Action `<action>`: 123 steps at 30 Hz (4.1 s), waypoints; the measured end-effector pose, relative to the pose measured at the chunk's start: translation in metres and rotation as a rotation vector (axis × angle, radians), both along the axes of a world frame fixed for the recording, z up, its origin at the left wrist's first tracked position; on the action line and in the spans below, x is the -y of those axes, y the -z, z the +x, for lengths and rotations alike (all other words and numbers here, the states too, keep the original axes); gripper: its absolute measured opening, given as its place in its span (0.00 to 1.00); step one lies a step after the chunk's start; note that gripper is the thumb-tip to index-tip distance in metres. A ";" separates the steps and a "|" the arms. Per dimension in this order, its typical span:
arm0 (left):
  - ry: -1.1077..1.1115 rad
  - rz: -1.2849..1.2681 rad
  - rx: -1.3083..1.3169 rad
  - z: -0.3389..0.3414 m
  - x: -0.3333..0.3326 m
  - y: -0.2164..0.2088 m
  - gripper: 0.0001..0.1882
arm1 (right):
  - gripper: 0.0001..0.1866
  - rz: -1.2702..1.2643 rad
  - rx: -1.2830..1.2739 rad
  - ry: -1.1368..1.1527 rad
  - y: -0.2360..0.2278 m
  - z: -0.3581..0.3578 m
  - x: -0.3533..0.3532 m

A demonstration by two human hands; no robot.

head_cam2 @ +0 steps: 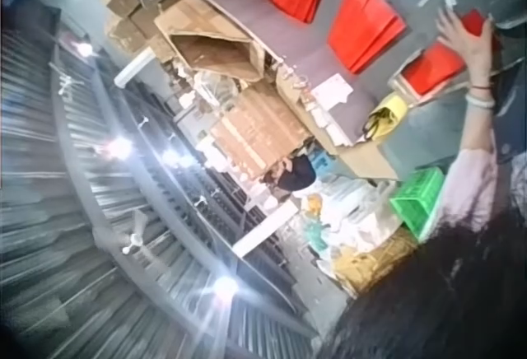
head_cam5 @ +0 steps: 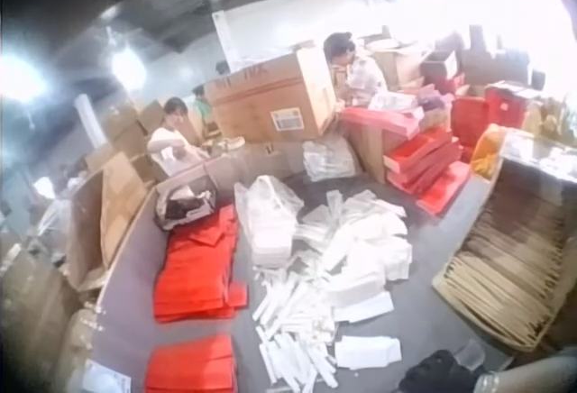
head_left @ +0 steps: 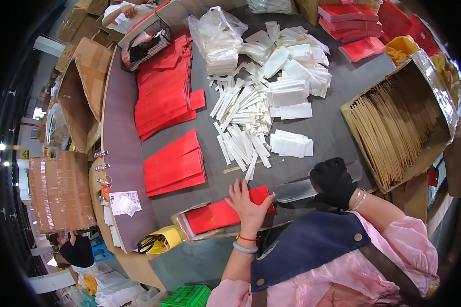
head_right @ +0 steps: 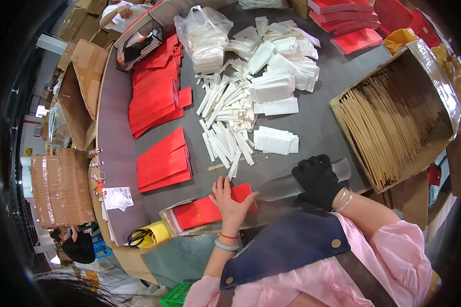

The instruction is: Placing wooden chopsticks into paper sleeves and organizing them into a cardboard box.

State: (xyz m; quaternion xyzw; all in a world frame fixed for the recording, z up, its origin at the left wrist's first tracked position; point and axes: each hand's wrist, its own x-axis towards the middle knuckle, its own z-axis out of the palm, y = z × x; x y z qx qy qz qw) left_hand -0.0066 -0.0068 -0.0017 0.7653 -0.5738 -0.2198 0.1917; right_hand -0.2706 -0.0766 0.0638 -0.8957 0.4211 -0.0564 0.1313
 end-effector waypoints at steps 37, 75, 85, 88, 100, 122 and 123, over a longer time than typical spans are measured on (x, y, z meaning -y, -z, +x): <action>0.473 -0.405 0.009 -0.061 0.103 -0.004 0.18 | 0.20 -0.243 0.283 0.992 0.035 -0.223 -0.007; 0.522 -0.170 0.096 -0.025 0.014 -0.021 0.38 | 0.06 -0.027 0.386 0.254 0.092 -0.045 0.012; 0.850 0.076 0.247 -0.029 0.039 -0.057 0.23 | 0.36 -0.051 0.197 -0.007 0.031 0.012 0.008; 0.848 0.041 0.207 -0.010 0.055 -0.095 0.15 | 0.33 0.138 0.180 0.005 0.023 -0.009 0.011; -0.010 0.004 0.153 -0.008 0.001 -0.009 0.47 | 0.34 0.017 0.097 0.162 -0.001 -0.006 0.002; 0.098 -0.256 0.307 0.019 0.068 0.012 0.06 | 0.23 -0.042 0.413 0.290 0.013 -0.041 0.029; 0.115 -0.264 0.298 0.020 0.070 0.012 0.06 | 0.21 -0.121 0.461 0.395 0.015 -0.069 0.027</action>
